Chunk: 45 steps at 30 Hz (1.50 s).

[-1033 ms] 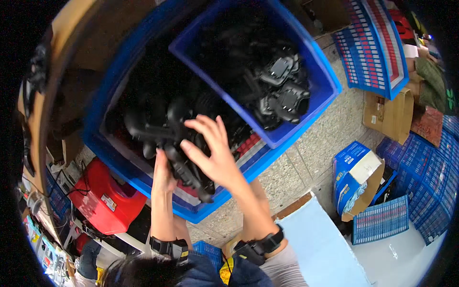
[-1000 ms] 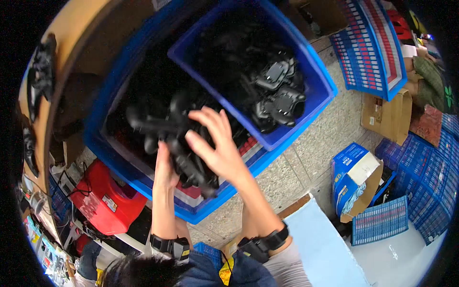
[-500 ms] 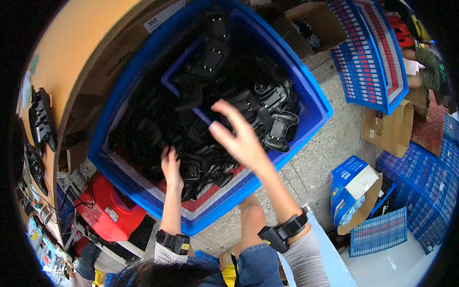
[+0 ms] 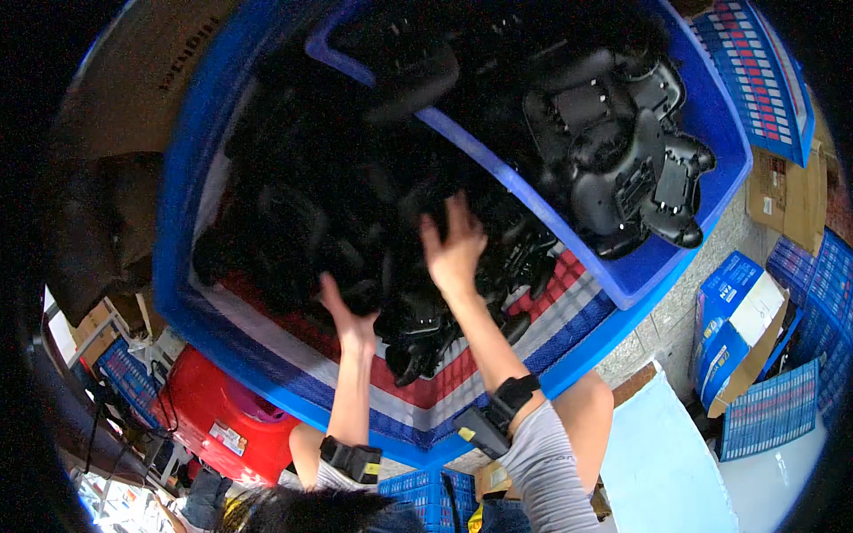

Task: The worker is soldering wires onto circuit boards and assembling them into plastic controller housings.

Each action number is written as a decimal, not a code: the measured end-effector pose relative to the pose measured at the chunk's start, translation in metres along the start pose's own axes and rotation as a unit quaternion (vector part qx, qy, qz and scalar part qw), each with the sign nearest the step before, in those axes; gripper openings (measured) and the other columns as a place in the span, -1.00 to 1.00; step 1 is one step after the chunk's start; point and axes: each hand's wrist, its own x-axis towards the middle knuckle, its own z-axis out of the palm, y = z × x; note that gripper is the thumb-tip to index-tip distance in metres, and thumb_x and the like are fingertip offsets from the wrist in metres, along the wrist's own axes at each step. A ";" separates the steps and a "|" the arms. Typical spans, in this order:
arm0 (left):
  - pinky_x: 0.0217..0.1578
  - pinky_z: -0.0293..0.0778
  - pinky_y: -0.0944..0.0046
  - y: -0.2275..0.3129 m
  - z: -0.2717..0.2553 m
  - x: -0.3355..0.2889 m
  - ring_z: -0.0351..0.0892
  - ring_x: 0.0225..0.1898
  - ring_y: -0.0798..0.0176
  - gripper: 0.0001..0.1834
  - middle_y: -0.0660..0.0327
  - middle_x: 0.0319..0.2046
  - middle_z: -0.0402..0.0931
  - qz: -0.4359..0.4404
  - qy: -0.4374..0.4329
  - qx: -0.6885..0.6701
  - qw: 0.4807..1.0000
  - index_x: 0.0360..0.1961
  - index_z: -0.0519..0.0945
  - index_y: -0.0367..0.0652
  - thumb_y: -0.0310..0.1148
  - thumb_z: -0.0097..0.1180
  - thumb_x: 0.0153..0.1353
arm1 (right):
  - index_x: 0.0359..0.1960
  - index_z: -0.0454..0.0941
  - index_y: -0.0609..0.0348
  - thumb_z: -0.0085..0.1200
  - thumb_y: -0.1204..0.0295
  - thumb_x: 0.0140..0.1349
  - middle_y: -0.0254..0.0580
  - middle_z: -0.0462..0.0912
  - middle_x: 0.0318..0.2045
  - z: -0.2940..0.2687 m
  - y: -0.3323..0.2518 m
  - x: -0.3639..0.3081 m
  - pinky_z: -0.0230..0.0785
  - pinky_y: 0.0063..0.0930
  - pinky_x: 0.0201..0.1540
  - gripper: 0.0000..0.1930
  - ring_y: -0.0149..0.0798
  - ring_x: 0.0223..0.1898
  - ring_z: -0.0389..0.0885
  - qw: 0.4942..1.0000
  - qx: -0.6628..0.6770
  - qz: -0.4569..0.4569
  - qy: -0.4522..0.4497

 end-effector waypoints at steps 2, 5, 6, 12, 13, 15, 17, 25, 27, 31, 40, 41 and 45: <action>0.21 -0.19 -0.35 -0.004 -0.003 -0.003 -0.08 0.35 0.12 -0.15 0.25 0.34 -0.04 0.000 -0.009 0.042 0.999 0.34 0.05 0.14 0.27 -0.05 0.12 | 0.09 0.35 0.18 0.11 0.16 0.10 0.08 0.16 0.29 0.020 -0.023 -0.020 -0.10 0.02 0.24 -0.44 0.18 0.15 0.25 1.000 -0.016 -0.024 0.000; 0.21 -0.21 -0.37 -0.008 -0.015 -0.016 -0.11 0.35 0.14 -0.18 0.26 0.34 -0.05 -0.022 -0.024 0.073 0.997 0.33 0.06 0.12 0.12 0.07 0.10 | 0.12 0.32 0.17 0.12 0.18 0.07 0.15 0.17 0.26 0.000 -0.021 -0.037 -0.02 -0.06 0.22 -0.42 0.18 0.13 0.27 0.995 -0.029 -0.021 -0.091; 0.21 -0.22 -0.38 -0.005 -0.019 -0.017 -0.11 0.35 0.15 -0.17 0.26 0.33 -0.05 -0.032 -0.038 0.097 0.994 0.33 0.07 0.12 0.07 0.12 0.09 | 0.13 0.31 0.17 0.12 0.18 0.07 0.17 0.17 0.25 -0.007 -0.020 -0.036 0.00 -0.09 0.22 -0.41 0.17 0.13 0.26 0.994 0.005 -0.026 -0.106; 0.28 -0.21 -0.14 -0.012 0.001 0.006 0.00 0.32 0.15 -0.04 0.22 0.34 -0.02 -0.041 0.004 0.065 0.997 0.36 -0.09 -0.13 -0.03 0.18 0.08 | 0.20 0.25 0.28 0.07 0.14 0.18 0.30 0.05 0.27 0.022 0.020 -0.023 -0.06 -0.13 0.31 -0.36 0.25 0.28 0.02 0.994 0.074 0.080 0.020; 0.30 -0.19 -0.05 -0.018 0.008 0.004 0.03 0.31 0.15 -0.04 0.19 0.33 0.01 -0.015 0.100 0.053 0.994 0.36 -0.08 -0.18 -0.07 0.20 0.09 | 0.19 0.26 0.28 0.04 0.13 0.20 0.27 0.09 0.26 0.021 0.024 -0.027 -0.03 -0.14 0.29 -0.38 0.21 0.27 0.04 0.991 0.069 0.105 -0.054; 0.30 -0.14 0.02 -0.025 0.009 -0.007 0.07 0.29 0.17 -0.10 0.18 0.30 0.07 0.039 0.072 0.084 0.993 0.34 -0.03 -0.20 -0.13 0.19 0.11 | 0.16 0.28 0.29 -0.03 0.10 0.23 0.19 0.19 0.23 0.019 0.023 -0.036 0.03 -0.16 0.24 -0.41 0.13 0.25 0.12 0.958 0.084 0.147 -0.231; 0.26 0.03 0.22 -0.026 0.005 -0.025 0.18 0.24 0.23 -0.32 0.19 0.24 0.19 0.063 0.002 0.070 0.996 0.29 0.13 -0.24 -0.30 0.12 0.20 | 0.14 0.32 0.28 -0.13 0.10 0.26 0.13 0.28 0.19 0.031 0.000 -0.065 0.06 -0.19 0.22 -0.45 0.05 0.21 0.22 0.926 0.197 0.215 -0.241; 0.13 0.24 0.25 -0.016 -0.010 -0.071 0.35 0.10 0.30 -0.51 0.23 0.08 0.39 -0.065 -0.114 -0.007 0.991 0.10 0.39 -0.20 -0.06 -0.13 0.33 | 0.07 0.37 0.31 -0.18 0.36 0.24 0.13 0.30 0.19 0.010 -0.054 -0.127 0.01 -0.25 0.29 -0.60 0.05 0.28 0.16 0.922 0.285 0.194 -0.178; 0.18 0.22 0.22 0.005 -0.004 -0.104 0.30 0.16 0.26 -0.49 0.21 0.15 0.32 -0.070 -0.103 -0.046 0.991 0.21 0.28 -0.15 -0.16 -0.05 0.29 | 0.06 0.40 0.26 -0.19 0.40 0.22 0.10 0.29 0.19 -0.017 -0.091 -0.127 -0.04 -0.22 0.32 -0.62 0.05 0.31 0.10 0.912 0.315 0.170 -0.201; 0.27 0.05 0.20 0.049 0.023 -0.188 0.13 0.29 0.22 -0.42 0.18 0.27 0.15 -0.018 -0.130 -0.021 0.991 0.30 0.14 -0.09 -0.10 -0.17 0.32 | 0.07 0.40 0.28 -0.29 0.41 0.25 0.02 0.27 0.22 -0.082 -0.140 -0.129 -0.13 -0.22 0.35 -0.60 0.06 0.34 0.02 0.934 0.285 0.051 -0.209; 0.20 0.20 0.13 0.098 0.187 -0.289 0.14 0.27 0.26 -0.23 0.28 0.25 0.12 0.117 -0.268 -0.009 0.956 0.34 0.00 0.03 -0.09 0.09 0.20 | -0.17 0.32 0.24 -0.20 0.41 0.29 0.07 0.17 0.29 -0.274 -0.235 0.008 -0.32 -0.27 0.36 -0.83 -0.10 0.39 -0.07 0.897 0.381 0.047 -0.218; 0.17 0.25 0.14 0.098 0.208 -0.287 0.15 0.26 0.26 -0.24 0.28 0.25 0.11 0.102 -0.271 -0.026 0.957 0.35 -0.02 0.05 -0.12 0.07 0.22 | -0.23 0.31 0.21 -0.19 0.40 0.30 0.09 0.18 0.29 -0.283 -0.236 0.029 -0.35 -0.27 0.37 -0.86 -0.11 0.39 -0.08 0.908 0.357 0.022 -0.217; 0.08 0.33 0.16 0.084 0.263 -0.263 0.21 0.21 0.25 -0.21 0.15 0.27 0.10 0.085 -0.276 0.061 0.956 0.37 -0.05 -0.05 -0.25 0.11 0.22 | -0.16 0.40 0.21 0.00 0.42 0.23 0.08 0.33 0.18 -0.318 -0.198 0.096 -0.03 -0.27 0.29 -0.80 -0.05 0.29 0.18 0.970 0.183 -0.029 -0.159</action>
